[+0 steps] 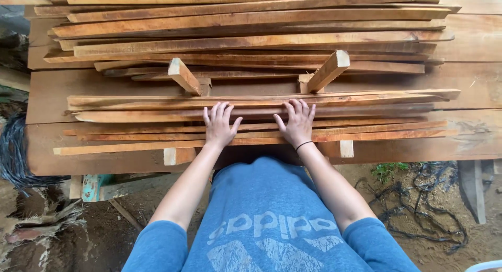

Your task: Arranging and sorting thin wooden slats on a workbench in a workshop.

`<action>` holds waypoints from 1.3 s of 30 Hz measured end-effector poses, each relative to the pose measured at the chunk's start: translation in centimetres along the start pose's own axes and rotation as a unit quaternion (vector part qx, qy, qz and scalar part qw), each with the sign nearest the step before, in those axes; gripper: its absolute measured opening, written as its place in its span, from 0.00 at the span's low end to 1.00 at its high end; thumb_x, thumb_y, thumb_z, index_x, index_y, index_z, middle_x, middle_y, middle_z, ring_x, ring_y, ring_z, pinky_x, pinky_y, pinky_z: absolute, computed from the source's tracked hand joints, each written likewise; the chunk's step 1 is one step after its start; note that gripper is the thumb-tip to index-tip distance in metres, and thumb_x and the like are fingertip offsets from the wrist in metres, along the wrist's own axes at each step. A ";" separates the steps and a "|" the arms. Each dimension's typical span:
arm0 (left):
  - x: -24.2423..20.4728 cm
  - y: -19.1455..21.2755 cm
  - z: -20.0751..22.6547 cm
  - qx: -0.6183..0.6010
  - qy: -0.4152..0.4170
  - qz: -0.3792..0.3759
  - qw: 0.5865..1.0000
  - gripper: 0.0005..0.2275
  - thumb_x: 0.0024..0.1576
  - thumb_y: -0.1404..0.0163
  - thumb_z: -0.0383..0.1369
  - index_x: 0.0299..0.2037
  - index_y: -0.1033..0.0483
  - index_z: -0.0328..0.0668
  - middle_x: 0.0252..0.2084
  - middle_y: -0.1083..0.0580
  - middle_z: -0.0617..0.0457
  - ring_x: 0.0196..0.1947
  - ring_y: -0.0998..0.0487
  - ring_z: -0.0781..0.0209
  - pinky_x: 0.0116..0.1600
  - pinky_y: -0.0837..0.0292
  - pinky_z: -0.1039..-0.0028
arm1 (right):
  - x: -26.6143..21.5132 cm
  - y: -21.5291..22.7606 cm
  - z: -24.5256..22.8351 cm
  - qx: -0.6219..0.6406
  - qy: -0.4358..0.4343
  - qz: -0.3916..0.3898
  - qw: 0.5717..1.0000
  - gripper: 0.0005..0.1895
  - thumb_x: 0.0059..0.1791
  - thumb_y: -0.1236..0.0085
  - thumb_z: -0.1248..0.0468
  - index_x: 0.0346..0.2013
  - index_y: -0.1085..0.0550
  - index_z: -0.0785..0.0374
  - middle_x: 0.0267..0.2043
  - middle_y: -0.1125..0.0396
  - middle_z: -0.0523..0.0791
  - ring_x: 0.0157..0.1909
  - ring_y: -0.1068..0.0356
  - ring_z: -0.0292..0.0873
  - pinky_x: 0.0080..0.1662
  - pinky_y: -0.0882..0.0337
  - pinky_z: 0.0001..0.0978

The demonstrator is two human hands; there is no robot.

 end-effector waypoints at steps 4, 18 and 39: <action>-2.4 -1.5 -1.2 0.017 -0.006 0.014 1.000 0.22 0.64 0.57 0.57 0.57 0.25 0.55 0.61 0.31 0.58 0.67 0.35 0.56 0.72 0.55 0.45 | -1.9 -0.2 0.7 0.007 0.029 0.006 1.000 0.21 0.49 0.41 0.40 0.49 0.24 0.47 0.59 0.37 0.38 0.66 0.41 0.48 0.66 0.44 0.61; -1.5 -0.5 -0.7 0.012 0.033 -0.050 0.998 0.20 0.60 0.53 0.52 0.55 0.21 0.55 0.56 0.28 0.58 0.63 0.31 0.55 0.70 0.44 0.51 | -1.4 0.3 0.3 -0.017 0.050 -0.009 0.999 0.19 0.50 0.44 0.40 0.45 0.21 0.45 0.47 0.29 0.36 0.56 0.30 0.43 0.55 0.32 0.41; 2.0 -1.8 -0.6 0.013 0.081 -0.245 0.966 0.44 0.61 0.61 0.64 0.78 0.54 0.40 0.82 0.60 0.41 0.80 0.63 0.37 0.79 0.69 0.44 | 3.7 -1.6 -0.5 -0.054 -0.063 -0.233 0.969 0.48 0.50 0.54 0.31 0.76 0.45 0.56 0.82 0.60 0.49 0.81 0.59 0.57 0.74 0.53 0.65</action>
Point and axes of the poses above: each hand's wrist, its own x-axis towards the middle knuckle, its own y-axis out of the back of the hand, z = x × y, the point moved 2 cm from there along x, towards the middle knuckle
